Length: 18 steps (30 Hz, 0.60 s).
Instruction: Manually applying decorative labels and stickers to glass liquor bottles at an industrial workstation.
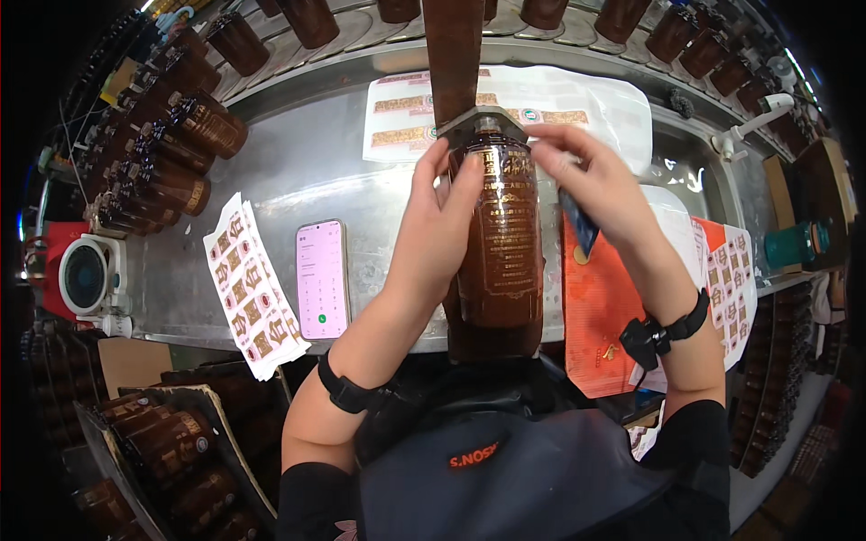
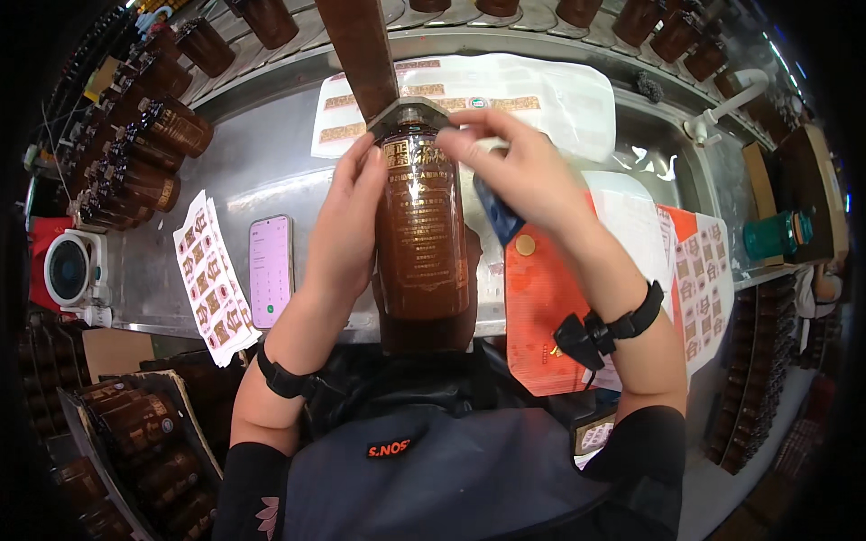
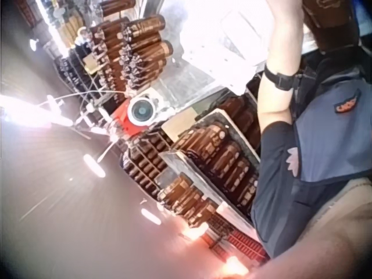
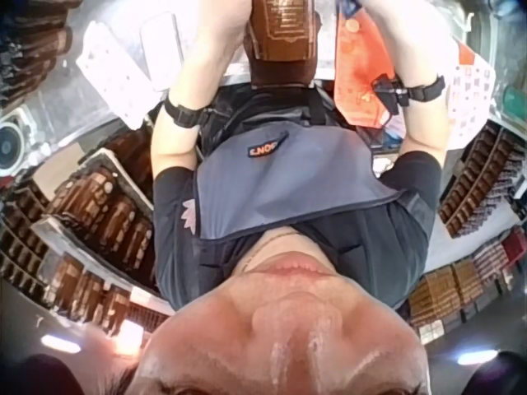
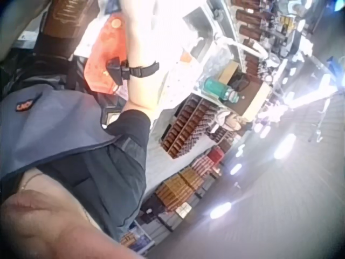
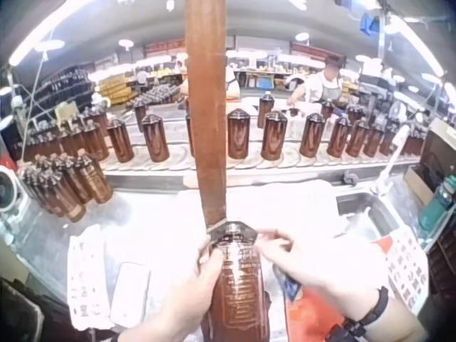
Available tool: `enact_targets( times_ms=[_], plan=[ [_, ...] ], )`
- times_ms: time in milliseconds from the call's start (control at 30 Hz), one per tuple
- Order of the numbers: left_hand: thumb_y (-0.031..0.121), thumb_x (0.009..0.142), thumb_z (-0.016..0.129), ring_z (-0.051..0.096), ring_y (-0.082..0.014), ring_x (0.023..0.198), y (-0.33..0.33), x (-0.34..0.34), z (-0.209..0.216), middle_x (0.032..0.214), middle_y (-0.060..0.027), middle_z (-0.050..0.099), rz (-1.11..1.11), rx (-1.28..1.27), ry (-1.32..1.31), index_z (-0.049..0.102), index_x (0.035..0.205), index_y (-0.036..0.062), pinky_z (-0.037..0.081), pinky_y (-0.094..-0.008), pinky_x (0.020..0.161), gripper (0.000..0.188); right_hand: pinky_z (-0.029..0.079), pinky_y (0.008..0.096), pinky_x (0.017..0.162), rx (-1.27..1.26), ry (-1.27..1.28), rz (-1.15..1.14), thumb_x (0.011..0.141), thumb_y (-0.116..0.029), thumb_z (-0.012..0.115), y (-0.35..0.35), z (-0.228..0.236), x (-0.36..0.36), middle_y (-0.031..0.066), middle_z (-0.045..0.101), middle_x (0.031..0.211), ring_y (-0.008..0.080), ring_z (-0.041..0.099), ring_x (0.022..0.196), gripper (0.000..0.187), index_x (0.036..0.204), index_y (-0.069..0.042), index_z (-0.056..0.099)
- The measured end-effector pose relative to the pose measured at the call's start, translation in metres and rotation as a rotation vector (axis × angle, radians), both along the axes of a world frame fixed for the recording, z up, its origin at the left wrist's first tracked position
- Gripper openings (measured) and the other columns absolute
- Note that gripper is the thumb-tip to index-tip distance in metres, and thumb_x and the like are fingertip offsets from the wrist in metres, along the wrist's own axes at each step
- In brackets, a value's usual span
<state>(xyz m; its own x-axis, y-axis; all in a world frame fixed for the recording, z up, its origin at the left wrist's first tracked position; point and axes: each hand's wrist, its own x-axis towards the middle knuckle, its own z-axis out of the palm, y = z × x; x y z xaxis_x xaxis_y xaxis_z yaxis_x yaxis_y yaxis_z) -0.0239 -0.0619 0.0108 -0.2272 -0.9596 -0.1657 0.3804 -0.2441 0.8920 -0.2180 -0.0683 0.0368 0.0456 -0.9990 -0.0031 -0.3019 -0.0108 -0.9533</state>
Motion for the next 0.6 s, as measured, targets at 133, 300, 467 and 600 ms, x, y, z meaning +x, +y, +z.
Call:
enact_targets(
  times_ms=[133,300,467,600],
  plan=[
    [0.018,0.096,0.062,0.044,-0.0208,0.129,0.014,0.006,-0.007,0.141,-0.0172,0.043,-0.196,-0.207,-0.049,0.014,0.151,-0.0028,0.037,-0.0338,0.107,0.076,0.047,0.023,0.075,0.125,-0.186,0.046,0.082,-0.031,0.078,0.014,-0.01,0.011,0.0116,0.059,0.119,0.0086,0.057,0.083,0.067,0.134,0.001,0.052],
    [0.017,0.095,0.062,0.046,-0.0191,0.127,0.018,0.008,-0.01,0.14,-0.0146,0.044,-0.194,-0.191,0.019,0.014,0.151,-0.0031,0.038,-0.0327,0.106,0.075,0.047,0.0238,0.075,0.151,-0.261,0.072,0.08,-0.028,0.08,0.017,-0.009,0.015,0.0131,0.057,0.12,0.0089,0.058,0.086,0.074,0.138,0.004,0.047],
    [0.015,0.098,0.057,0.048,-0.0164,0.123,0.014,0.007,-0.01,0.136,-0.0128,0.048,-0.182,-0.16,0.067,0.023,0.148,-0.0031,0.04,-0.031,0.103,0.062,0.047,0.0244,0.082,0.23,-0.348,0.019,0.086,-0.029,0.075,0.014,-0.005,0.019,0.0099,0.062,0.111,0.0112,0.06,0.094,0.062,0.135,0.002,0.051],
    [0.015,0.1,0.054,0.048,-0.0151,0.122,0.014,0.006,-0.007,0.133,-0.011,0.051,-0.177,-0.176,0.113,0.03,0.145,-0.0021,0.04,-0.0301,0.103,0.054,0.046,0.0238,0.084,0.246,-0.347,0.024,0.088,-0.03,0.073,0.013,-0.004,0.022,0.0081,0.064,0.104,0.0117,0.059,0.096,0.057,0.132,0.001,0.054]
  ],
)
